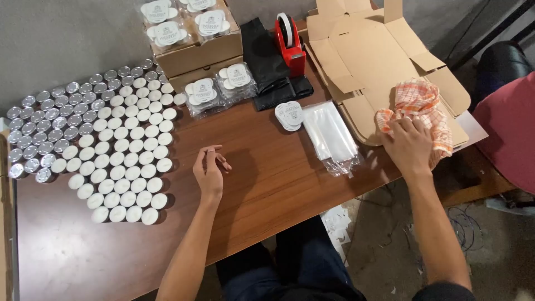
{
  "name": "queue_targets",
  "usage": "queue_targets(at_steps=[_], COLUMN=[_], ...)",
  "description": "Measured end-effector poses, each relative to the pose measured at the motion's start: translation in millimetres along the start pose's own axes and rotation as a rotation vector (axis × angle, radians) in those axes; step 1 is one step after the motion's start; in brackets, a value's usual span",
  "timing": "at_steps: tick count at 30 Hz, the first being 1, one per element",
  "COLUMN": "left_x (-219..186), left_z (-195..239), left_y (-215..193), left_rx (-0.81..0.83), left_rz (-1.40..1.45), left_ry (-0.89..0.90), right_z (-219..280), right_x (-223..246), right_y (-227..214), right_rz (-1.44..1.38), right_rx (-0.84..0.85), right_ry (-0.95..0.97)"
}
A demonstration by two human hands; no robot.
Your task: Cleaning individual tea light candles with a cloth and packaging them into small plastic bags.
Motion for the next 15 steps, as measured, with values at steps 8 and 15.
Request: queue_targets(at_steps=[8, 15], left_x=[0, 12], left_z=[0, -5], left_y=[-5, -12], left_rx=[-0.026, -0.046], left_rz=[0.032, 0.117], left_ry=[0.015, 0.048], right_z=[-21, -20], right_x=[-9, -93], right_y=[20, 2], right_rz=[0.026, -1.611], right_rx=[0.123, -0.391], right_ry=[0.175, 0.754])
Point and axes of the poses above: each hand's wrist, its own z-axis away from the middle knuckle, its own y-axis out of the palm, x = y × z, the point moved 8 cm from there along -z, towards the middle knuckle
